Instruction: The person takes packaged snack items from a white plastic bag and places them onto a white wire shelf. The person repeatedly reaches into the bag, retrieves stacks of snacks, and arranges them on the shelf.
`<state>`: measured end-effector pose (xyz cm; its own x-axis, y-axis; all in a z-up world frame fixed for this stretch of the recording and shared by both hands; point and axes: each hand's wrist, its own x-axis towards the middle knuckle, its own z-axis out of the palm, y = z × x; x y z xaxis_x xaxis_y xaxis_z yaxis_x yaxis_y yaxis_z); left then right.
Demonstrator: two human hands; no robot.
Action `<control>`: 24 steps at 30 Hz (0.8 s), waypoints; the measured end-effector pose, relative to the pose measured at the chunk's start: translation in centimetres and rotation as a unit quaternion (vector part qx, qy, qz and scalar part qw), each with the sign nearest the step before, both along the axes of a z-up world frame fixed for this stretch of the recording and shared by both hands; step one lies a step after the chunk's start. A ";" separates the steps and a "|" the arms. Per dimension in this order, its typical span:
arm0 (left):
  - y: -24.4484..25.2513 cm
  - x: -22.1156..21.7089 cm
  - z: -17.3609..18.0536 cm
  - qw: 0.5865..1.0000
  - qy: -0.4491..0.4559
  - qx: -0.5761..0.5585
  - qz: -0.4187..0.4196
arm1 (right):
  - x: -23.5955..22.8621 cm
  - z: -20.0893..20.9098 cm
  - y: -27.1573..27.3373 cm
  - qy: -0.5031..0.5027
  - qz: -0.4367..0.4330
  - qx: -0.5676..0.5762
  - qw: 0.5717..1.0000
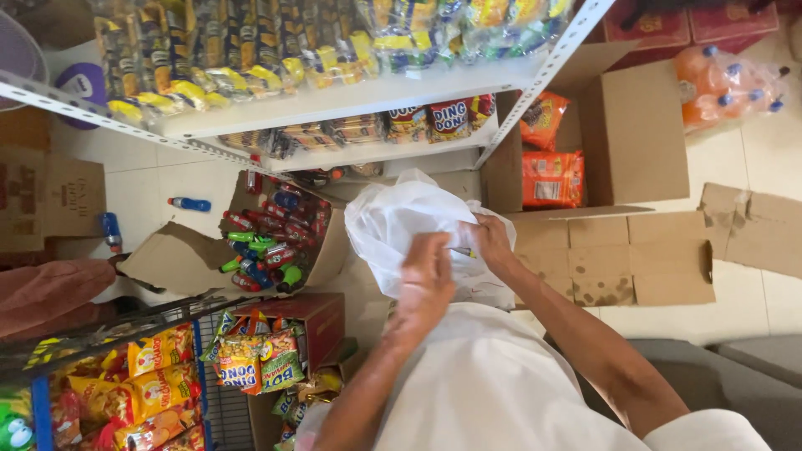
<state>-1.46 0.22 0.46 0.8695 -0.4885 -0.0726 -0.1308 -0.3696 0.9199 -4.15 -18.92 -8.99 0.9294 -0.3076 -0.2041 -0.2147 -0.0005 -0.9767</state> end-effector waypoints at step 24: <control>-0.3 3.8 -5.6 0.910 0.094 0.371 -0.159 | 0.0 4.1 -2.6 0.167 -0.136 0.267 0.939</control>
